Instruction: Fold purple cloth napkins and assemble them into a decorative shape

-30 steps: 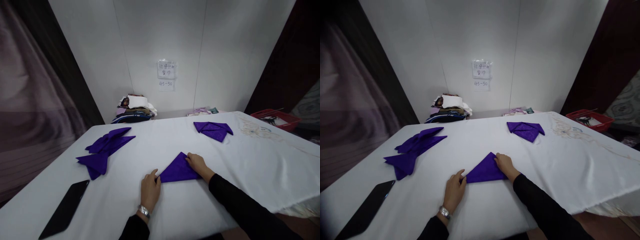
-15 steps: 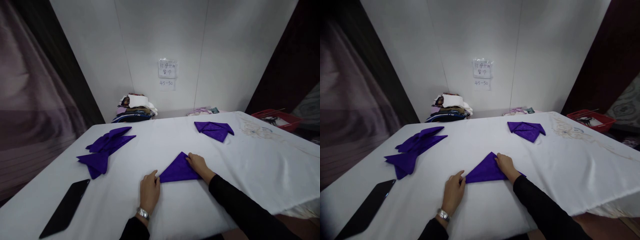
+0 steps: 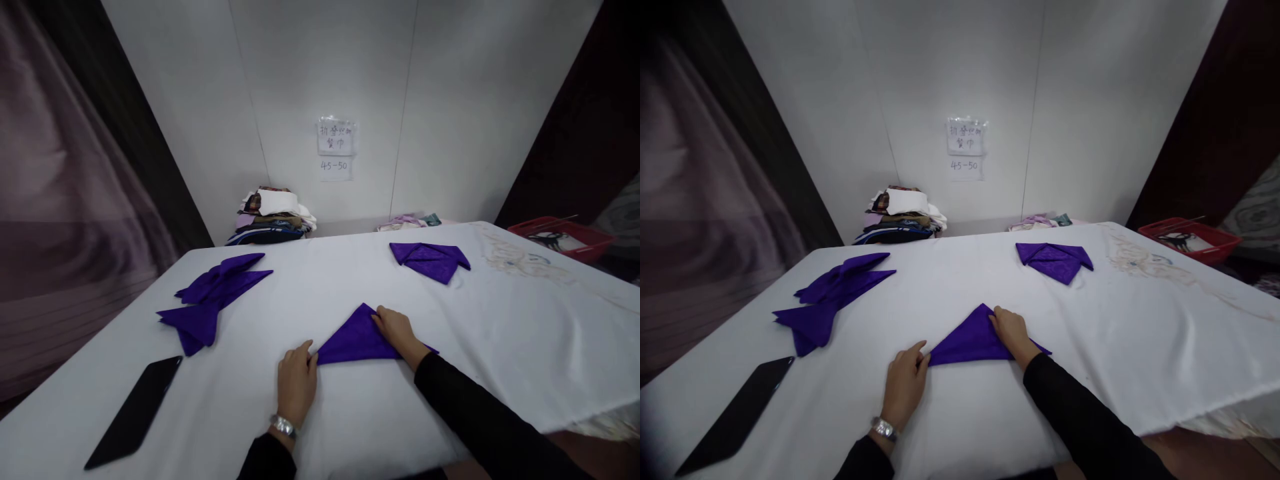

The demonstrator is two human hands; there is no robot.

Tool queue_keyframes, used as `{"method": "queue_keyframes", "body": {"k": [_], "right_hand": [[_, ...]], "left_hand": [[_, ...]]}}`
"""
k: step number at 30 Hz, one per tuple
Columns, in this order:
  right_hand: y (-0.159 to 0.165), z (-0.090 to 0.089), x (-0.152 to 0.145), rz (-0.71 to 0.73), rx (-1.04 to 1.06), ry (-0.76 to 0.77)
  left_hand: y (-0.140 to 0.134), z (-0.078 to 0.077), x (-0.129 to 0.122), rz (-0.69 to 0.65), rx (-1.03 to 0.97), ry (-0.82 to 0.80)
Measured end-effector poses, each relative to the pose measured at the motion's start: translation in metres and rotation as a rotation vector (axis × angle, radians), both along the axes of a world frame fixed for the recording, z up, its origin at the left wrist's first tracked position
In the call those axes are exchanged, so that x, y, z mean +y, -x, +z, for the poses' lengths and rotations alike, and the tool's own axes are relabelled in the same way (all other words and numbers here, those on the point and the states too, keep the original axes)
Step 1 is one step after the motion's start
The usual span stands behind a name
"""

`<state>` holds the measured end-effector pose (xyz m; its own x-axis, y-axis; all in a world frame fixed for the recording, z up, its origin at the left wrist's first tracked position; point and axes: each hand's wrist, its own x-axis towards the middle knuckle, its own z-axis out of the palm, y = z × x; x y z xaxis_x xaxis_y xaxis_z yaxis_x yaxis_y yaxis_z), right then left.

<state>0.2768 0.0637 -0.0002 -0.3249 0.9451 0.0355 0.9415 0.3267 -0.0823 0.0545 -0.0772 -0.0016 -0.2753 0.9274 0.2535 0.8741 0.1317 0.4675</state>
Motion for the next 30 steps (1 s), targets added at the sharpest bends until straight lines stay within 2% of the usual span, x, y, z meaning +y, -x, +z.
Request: {"method": "queue_keyframes", "body": {"k": [30], "right_hand": [[-0.0037, 0.002, -0.0021, -0.033, 0.068, 0.013]], "left_hand": [[0.0029, -0.0026, 0.0034, 0.012, -0.032, -0.022]]}}
